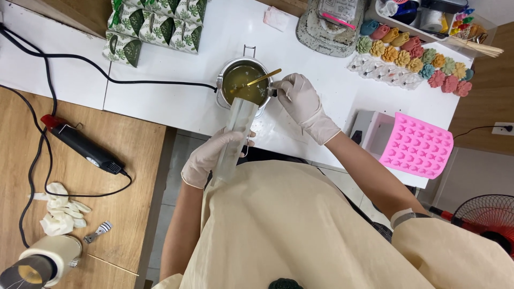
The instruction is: The recorder is melting wax in a small metal pot and pouring it into a silicone mold for candle or soap making.
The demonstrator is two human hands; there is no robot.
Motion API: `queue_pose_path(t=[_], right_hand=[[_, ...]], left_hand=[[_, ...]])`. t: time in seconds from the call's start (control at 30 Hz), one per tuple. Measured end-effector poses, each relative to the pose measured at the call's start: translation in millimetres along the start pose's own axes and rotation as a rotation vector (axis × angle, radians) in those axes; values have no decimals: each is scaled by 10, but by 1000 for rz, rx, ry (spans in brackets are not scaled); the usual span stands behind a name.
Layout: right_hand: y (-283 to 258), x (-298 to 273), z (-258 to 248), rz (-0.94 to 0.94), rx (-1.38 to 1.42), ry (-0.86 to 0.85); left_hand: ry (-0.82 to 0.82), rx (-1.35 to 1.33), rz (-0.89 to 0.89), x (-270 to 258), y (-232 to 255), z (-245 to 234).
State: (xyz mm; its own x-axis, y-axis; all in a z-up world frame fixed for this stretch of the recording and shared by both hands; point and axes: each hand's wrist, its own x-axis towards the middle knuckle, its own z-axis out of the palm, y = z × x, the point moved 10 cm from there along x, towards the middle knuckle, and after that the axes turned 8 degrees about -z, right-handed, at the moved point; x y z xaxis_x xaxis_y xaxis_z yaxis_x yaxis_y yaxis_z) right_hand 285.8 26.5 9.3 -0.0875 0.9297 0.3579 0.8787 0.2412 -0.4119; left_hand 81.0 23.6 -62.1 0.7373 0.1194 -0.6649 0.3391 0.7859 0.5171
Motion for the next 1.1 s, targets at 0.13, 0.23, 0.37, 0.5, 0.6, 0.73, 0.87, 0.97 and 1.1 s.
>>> queue_pose_path(t=[0.13,0.23,0.37,0.5,0.6,0.73,0.87,0.97,1.1], right_hand=[[168,59,-14,296,198,4],[374,-10,79,484,310,32],[478,-64,248,515,305,-15],[478,-86,321,368,116,-23],[508,-122,358,334,40,2],[494,-163,337,282,39,0],[591,-217,397,348,13,-37],[614,-226,350,416,59,-40],[706,-367,309,773,282,-108]], left_hand=[[0,8,9,-34,15,18],[-5,-14,1,-31,21,19],[-7,-16,11,-48,35,28],[14,-12,32,-105,80,56],[-10,-3,12,-38,36,29],[-38,-2,36,-25,27,26],[-12,2,10,-33,21,19],[-11,8,9,-40,43,30],[-16,6,15,-43,24,17]])
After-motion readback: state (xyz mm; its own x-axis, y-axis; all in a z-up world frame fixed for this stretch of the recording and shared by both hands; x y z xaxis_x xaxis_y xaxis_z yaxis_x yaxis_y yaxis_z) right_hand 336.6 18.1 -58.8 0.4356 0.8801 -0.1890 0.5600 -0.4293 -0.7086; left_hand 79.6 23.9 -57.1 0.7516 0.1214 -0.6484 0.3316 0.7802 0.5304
